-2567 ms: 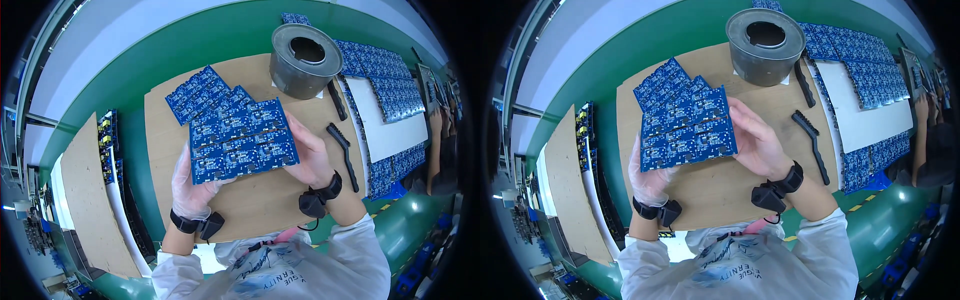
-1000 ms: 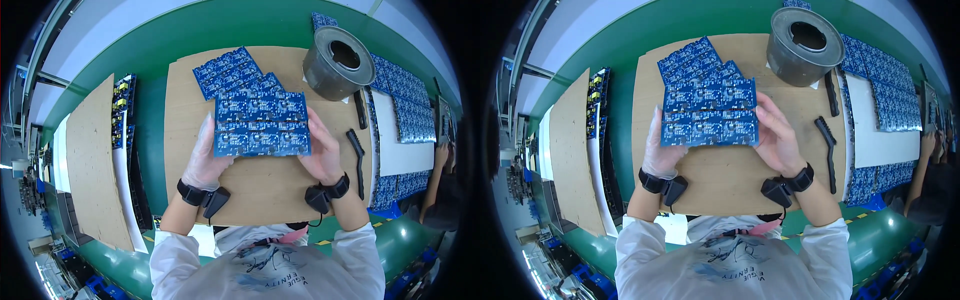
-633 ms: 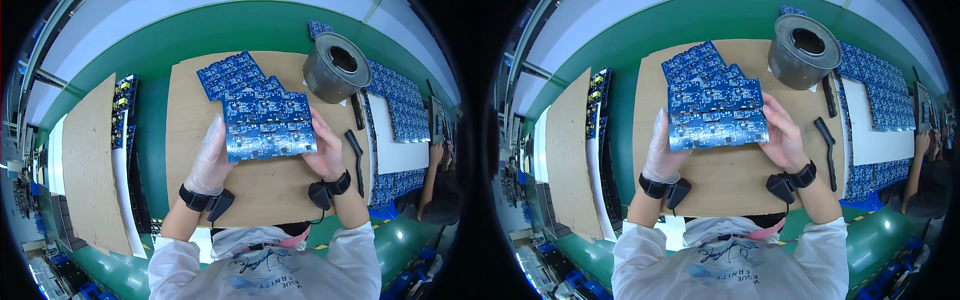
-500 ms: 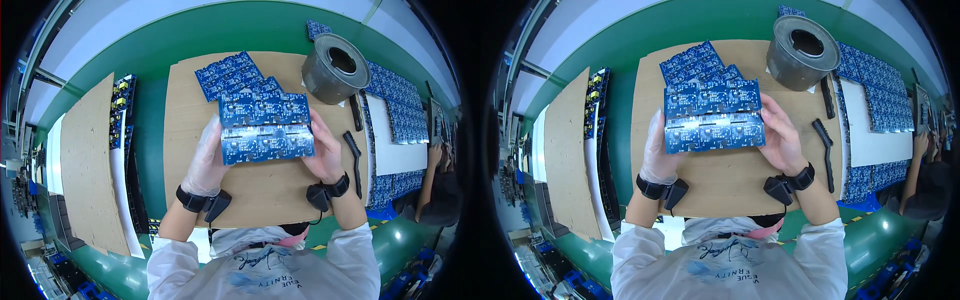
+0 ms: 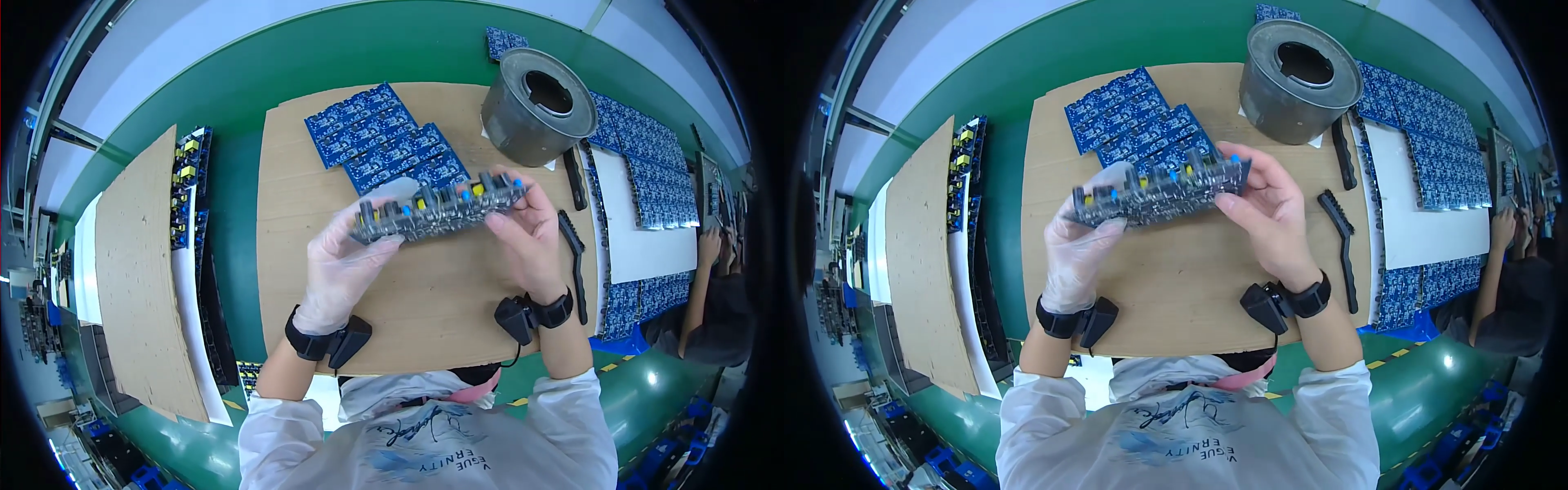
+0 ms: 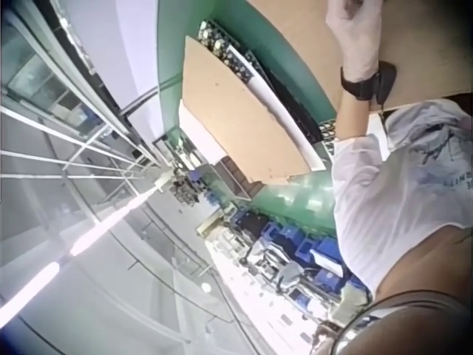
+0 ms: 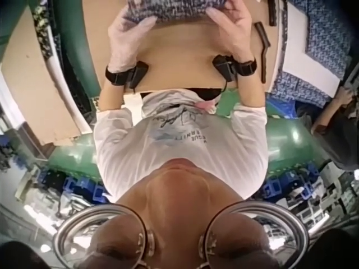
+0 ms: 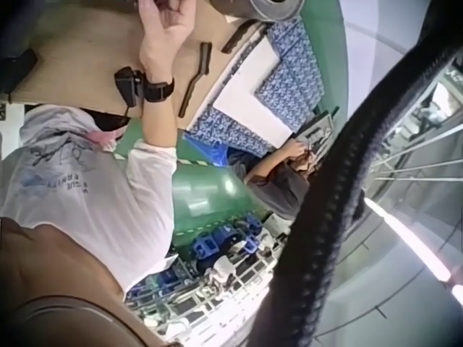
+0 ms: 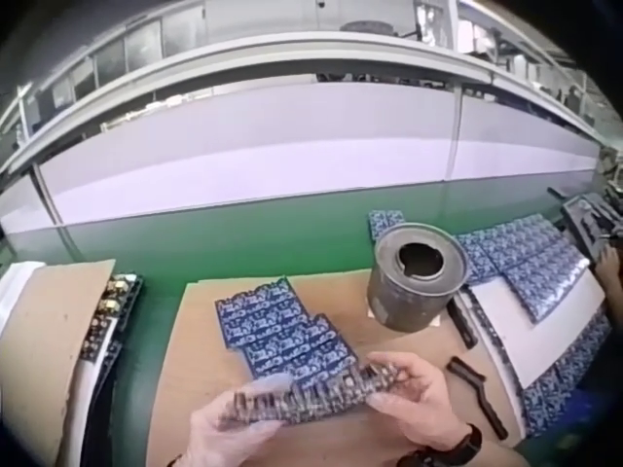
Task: The person picks up a circuit board, turns it over, and sets it down. They pick up another circuit board, turn it over, and brush it with a brush before applying a sticker to it.
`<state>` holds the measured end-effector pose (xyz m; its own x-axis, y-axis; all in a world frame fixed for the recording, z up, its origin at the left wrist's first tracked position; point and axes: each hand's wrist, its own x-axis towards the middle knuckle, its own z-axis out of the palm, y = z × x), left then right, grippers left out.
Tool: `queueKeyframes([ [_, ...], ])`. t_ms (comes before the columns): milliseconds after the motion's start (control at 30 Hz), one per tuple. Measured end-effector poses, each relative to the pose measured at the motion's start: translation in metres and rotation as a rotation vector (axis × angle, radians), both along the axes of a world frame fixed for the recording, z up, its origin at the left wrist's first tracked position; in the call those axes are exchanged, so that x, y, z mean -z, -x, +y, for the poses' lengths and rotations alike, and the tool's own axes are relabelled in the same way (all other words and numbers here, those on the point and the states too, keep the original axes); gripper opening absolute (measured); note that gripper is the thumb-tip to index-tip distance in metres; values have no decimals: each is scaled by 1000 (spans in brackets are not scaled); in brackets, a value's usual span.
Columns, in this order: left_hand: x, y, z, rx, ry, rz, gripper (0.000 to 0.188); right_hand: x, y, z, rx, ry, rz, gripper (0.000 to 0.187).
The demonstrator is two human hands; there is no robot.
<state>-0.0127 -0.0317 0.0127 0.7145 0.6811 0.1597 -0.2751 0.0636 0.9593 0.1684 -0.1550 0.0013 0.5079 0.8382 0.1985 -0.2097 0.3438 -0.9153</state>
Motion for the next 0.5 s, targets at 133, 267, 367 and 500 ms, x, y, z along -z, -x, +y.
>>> queueKeyframes([
  [133, 4, 1, 5, 26, -212, 86, 44, -5, 3, 5, -26, 42, -245, 43],
  [267, 4, -1, 6, 53, -100, 89, 43, 1, -1, 6, -42, 19, -212, 40],
  [367, 2, 0, 5, 78, -37, 82, 44, -2, 0, 3, -42, 28, -201, 38],
  [500, 2, -3, 5, 18, -20, 39, 51, -8, 5, 0, -12, 6, -251, 35],
])
